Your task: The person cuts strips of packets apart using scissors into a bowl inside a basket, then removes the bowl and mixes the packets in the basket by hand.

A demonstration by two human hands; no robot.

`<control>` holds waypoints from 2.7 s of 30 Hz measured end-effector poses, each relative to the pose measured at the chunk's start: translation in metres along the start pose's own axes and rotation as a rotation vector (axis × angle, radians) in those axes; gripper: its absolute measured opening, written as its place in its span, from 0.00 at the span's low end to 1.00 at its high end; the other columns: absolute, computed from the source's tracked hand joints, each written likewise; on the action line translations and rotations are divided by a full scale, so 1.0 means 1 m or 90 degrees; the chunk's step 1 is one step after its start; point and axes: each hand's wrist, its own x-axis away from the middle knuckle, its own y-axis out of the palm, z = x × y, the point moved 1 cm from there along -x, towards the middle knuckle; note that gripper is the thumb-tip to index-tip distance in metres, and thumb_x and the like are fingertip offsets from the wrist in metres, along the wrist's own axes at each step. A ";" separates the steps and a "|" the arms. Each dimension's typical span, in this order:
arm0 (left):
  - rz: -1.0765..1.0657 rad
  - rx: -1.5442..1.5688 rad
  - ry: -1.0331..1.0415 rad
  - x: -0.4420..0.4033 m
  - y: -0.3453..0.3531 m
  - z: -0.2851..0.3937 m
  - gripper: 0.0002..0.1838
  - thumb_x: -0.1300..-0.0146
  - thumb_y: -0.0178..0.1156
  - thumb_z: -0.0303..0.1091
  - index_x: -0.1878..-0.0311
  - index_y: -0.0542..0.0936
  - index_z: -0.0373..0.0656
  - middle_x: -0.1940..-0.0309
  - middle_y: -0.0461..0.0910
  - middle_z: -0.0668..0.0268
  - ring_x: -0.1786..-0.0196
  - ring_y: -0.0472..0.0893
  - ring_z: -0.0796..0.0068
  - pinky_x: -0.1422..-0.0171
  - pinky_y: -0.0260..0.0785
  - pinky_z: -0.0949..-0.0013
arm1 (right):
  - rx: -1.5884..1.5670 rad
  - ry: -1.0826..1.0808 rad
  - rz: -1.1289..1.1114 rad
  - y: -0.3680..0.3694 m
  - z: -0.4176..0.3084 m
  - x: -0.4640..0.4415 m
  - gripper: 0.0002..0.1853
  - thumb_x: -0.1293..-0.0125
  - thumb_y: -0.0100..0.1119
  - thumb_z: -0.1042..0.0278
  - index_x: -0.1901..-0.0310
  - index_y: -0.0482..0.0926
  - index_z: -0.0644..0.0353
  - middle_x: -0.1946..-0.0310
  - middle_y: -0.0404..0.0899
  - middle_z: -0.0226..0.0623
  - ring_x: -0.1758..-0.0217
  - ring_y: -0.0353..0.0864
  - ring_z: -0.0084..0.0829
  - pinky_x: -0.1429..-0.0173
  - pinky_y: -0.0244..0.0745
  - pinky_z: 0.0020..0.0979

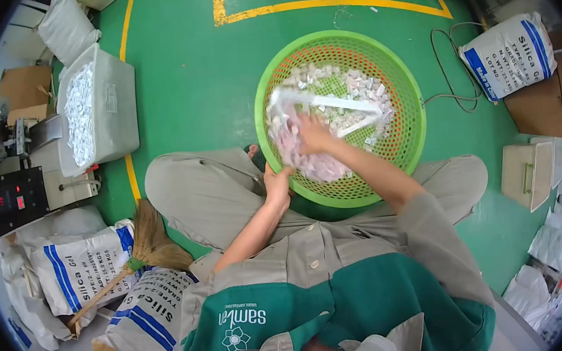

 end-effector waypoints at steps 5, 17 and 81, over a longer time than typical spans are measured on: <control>0.021 0.011 0.008 -0.001 0.001 0.002 0.26 0.49 0.49 0.16 0.44 0.66 0.43 0.58 0.73 0.66 0.61 0.77 0.71 0.66 0.75 0.67 | -0.162 0.102 0.090 0.029 0.114 0.012 0.23 0.47 0.65 0.63 0.47 0.77 0.49 0.54 0.78 0.47 0.46 0.75 0.43 0.46 0.72 0.43; 0.018 0.018 0.003 0.005 0.009 0.013 0.29 0.50 0.50 0.14 0.41 0.66 0.38 0.56 0.74 0.63 0.57 0.76 0.70 0.57 0.71 0.69 | -0.013 -0.094 0.040 0.038 0.026 0.010 0.40 0.52 0.66 0.51 0.34 0.63 0.44 0.36 0.59 0.51 0.34 0.60 0.51 0.34 0.60 0.50; -0.025 -0.007 0.065 0.003 0.013 0.009 0.26 0.50 0.51 0.16 0.45 0.67 0.39 0.59 0.74 0.64 0.58 0.76 0.72 0.57 0.70 0.70 | -0.231 0.400 0.315 -0.028 0.166 -0.008 0.47 0.51 0.68 0.46 0.31 0.57 0.53 0.32 0.55 0.56 0.33 0.59 0.59 0.30 0.54 0.50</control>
